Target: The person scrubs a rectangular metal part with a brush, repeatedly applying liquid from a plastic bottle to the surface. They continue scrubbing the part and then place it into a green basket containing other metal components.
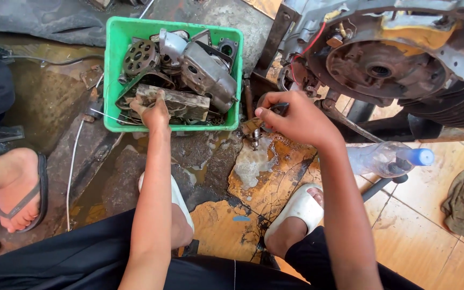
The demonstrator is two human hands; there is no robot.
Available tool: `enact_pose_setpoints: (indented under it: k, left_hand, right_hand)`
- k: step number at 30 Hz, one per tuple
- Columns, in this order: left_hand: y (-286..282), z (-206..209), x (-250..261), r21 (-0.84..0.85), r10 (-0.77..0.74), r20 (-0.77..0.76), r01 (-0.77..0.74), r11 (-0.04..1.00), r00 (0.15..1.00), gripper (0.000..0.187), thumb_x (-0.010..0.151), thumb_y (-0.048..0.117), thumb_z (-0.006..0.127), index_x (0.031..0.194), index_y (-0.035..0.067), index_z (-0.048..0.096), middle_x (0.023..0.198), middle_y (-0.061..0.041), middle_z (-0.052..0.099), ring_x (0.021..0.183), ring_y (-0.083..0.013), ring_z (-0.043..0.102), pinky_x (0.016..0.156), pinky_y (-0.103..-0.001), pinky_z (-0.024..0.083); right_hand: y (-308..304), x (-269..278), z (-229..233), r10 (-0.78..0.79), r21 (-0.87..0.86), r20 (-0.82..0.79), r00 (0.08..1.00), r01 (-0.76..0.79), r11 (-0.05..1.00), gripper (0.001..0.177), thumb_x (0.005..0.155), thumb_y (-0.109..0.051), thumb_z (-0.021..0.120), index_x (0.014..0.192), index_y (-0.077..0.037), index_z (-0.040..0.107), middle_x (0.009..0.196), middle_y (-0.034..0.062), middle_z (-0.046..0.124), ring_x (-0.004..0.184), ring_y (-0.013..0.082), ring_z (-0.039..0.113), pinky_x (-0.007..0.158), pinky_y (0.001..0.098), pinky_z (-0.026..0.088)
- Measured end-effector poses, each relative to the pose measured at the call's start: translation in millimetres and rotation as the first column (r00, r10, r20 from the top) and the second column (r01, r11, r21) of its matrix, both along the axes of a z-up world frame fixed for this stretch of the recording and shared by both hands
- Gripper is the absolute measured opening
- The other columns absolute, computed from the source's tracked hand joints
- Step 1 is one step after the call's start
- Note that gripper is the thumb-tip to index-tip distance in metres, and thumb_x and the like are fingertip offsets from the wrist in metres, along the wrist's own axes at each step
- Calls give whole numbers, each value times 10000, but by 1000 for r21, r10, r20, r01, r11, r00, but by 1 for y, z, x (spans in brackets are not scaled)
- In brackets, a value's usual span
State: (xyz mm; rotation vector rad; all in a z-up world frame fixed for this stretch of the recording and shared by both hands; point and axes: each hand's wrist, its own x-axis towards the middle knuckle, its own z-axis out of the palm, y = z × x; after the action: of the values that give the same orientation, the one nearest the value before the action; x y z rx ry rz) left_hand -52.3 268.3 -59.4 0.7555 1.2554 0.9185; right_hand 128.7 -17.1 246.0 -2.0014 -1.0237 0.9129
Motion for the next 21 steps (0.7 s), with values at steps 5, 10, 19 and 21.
enact_pose_setpoints:
  k: [5, 10, 19, 21]
  left_hand:
    - [34, -39, -15, 160, -244, -580, 403, 901, 777, 983, 1007, 487, 844, 1592, 117, 146, 1336, -323, 488, 1055, -332, 703, 819, -429, 696]
    - [65, -63, -25, 97, -235, -757, 461, 882, 609, 938, 823, 698, 929, 1476, 256, 419, 991, -188, 733, 680, -271, 770, 561, -361, 694]
    - [-128, 53, 28, 841, 344, -525, 414, 348, 779, 375, 928, 117, 759, 1208, 49, 518, 1124, -173, 470, 1112, -451, 525, 999, -537, 378]
    - [-155, 25, 57, 814, -2, -581, 580, 35, 814, 52, 952, 61, 708, 924, 36, 672, 891, -159, 632, 893, -374, 656, 875, -426, 497]
  right_hand:
    - [-24, 16, -27, -131, -44, 35, 991, 133, 990, 224, 974, -129, 623, 821, 4, 720, 641, 174, 679, 584, 232, 647, 595, 379, 539]
    - [-52, 36, -91, -277, -31, 50, 960, 278, 960, 278, 914, -212, 712, 702, -42, 653, 532, 130, 600, 505, 246, 582, 567, 367, 484]
    - [-71, -6, -213, -728, 67, -184, 661, 747, 661, 354, 909, -300, 738, 637, -132, 588, 531, 20, 581, 500, 180, 601, 576, 325, 507]
    - [-72, 3, -224, -665, -210, -55, 745, 643, 737, 378, 800, -426, 771, 762, -56, 702, 772, 187, 701, 785, 361, 708, 716, 518, 502]
